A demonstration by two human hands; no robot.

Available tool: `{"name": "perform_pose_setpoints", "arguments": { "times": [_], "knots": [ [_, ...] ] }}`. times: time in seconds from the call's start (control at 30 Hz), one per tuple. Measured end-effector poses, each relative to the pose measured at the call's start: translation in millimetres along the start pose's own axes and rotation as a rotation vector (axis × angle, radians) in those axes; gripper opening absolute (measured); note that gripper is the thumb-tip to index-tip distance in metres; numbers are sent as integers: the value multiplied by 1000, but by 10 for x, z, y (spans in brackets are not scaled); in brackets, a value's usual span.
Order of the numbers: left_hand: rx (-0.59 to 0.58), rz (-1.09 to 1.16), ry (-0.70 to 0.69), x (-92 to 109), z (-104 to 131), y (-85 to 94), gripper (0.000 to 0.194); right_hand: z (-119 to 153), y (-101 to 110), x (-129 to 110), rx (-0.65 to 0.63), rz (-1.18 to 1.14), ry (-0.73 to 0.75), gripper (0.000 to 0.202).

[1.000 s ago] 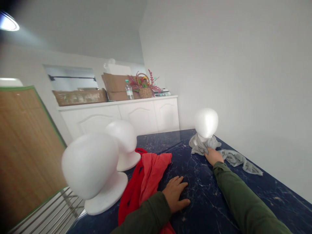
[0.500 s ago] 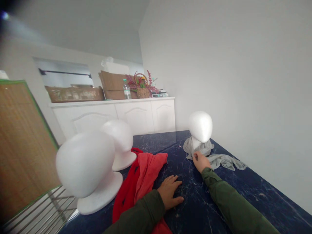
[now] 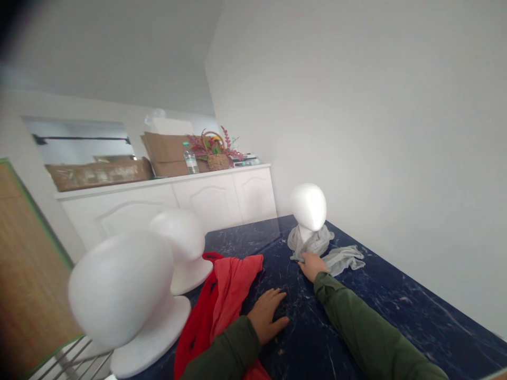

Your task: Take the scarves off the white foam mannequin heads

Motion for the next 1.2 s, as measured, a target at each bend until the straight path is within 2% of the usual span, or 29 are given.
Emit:
{"name": "perform_pose_setpoints", "arguments": {
  "times": [0.13, 0.37, 0.5, 0.6, 0.67, 0.73, 0.77, 0.87, 0.97, 1.03, 1.1, 1.2],
  "knots": [
    [37, 34, -3, -3, -15, 28, 64, 56, 36, -177, -4, -63, 35, 23],
    [102, 233, -63, 77, -22, 127, 78, 358, 455, -489, 41, -327, 68, 16],
    [47, 307, -135, 185, -12, 103, 85, 652, 524, -655, -76, -507, 67, 16],
    [3, 288, -154, 219, -16, 63, 87, 879, 490, -861, -236, -649, 158, 24],
    [21, 263, -120, 186, -34, 66, 83, 943, 491, -932, -278, -697, 209, 27],
    [71, 241, -62, 126, -58, 104, 73, 877, 500, -838, -221, -652, 166, 25],
    [99, 240, -36, 101, -67, 134, 67, 802, 506, -715, -161, -582, 99, 24],
    [169, 291, -18, 98, -77, 238, 57, 574, 513, -192, -6, -259, -184, 36],
    [224, 363, -44, 147, -72, 336, 48, 432, 432, 181, -6, -80, -321, 55],
    [271, 414, -32, 141, -74, 387, 40, 367, 352, 320, -7, -98, -356, 58],
    [342, 488, 27, 61, -86, 429, 32, 317, 290, 434, 23, -171, -397, 48],
    [521, 585, 226, -237, -84, 491, 23, 257, 267, 640, 92, -292, -464, 27]
  ]
}}
Point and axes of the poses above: each hand's wrist, its own z-axis away from the middle knuckle, its own y-axis out of the back of the hand, x = y × z, the point moved 8 cm from there along -z, towards the middle knuckle, and after that the axes turned 11 degrees about x, right-handed, at the moved point
